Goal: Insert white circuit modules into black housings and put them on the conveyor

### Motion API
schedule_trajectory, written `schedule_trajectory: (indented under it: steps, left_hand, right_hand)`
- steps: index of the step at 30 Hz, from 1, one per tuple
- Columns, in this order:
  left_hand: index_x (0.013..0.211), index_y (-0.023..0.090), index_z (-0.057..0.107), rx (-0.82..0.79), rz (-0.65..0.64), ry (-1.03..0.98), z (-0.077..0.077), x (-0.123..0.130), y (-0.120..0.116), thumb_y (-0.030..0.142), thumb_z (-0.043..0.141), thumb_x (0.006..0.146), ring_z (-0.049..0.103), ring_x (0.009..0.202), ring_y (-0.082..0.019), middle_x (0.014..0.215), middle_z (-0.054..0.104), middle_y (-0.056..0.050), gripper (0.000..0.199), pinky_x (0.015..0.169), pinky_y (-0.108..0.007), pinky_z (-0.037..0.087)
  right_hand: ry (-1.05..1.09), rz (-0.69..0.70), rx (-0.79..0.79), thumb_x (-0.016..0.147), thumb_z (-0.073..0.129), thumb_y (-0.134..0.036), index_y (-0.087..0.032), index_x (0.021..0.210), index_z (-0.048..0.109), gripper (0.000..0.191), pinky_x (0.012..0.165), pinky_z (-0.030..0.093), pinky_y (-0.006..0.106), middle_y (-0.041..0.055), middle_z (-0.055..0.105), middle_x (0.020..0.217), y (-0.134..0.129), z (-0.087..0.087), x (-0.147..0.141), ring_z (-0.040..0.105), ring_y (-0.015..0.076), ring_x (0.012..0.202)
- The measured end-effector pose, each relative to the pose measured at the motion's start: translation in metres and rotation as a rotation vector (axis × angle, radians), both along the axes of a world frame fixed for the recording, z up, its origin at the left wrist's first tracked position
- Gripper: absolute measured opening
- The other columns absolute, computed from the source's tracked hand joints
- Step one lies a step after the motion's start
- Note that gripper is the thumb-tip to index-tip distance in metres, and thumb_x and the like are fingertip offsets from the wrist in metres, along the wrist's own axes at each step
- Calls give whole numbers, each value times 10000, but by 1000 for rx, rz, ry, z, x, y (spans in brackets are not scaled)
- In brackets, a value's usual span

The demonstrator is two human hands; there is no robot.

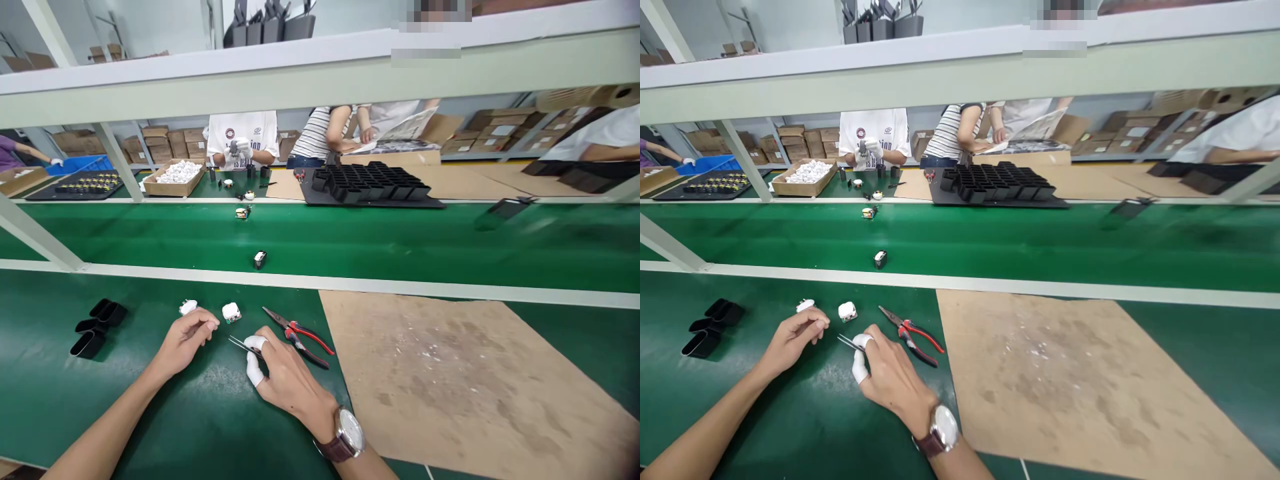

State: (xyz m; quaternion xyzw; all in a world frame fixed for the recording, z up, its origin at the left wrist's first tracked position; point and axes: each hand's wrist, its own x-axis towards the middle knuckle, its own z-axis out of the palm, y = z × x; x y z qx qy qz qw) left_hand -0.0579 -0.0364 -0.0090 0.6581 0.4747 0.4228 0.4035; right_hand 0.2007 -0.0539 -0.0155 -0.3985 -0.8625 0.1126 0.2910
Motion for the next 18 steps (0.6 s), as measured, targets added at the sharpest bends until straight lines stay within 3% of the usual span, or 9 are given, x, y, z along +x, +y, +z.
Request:
schedule_trajectory:
  steps: [6, 12, 18]
  left_hand:
    - [966, 219, 779, 4, -90, 116, -4, 8, -8, 390, 673, 1009, 605, 724, -162, 916, 668, -64, 206, 646, -282, 487]
    - [842, 205, 748, 19, -78, 112, -1, 20, -10, 392, 662, 1005, 604, 701, -163, 845, 665, -58, 263, 631, -282, 484]
    - [752, 206, 650, 72, 190, 12, 1, 7, -5, 478, 656, 967, 543, 581, -138, 698, 601, -11, 347, 554, -265, 466]
  right_hand:
    - [-23, -5, -11, 1020, 449, -136, -203, 1181, 570, 212, 691, 483, 321, 60, 642, 1071, 1, -3, 0, 657, 193, 819]
    - [-66, 14, -10, 1002, 455, -128, -202, 1144, 563, 193, 669, 474, 324, 54, 640, 1065, -3, 0, -2, 647, 192, 795]
    - [-190, -170, 37, 1010, 441, -131, -184, 1076, 603, 183, 623, 462, 325, 75, 649, 1030, 6, -9, 2, 646, 204, 768]
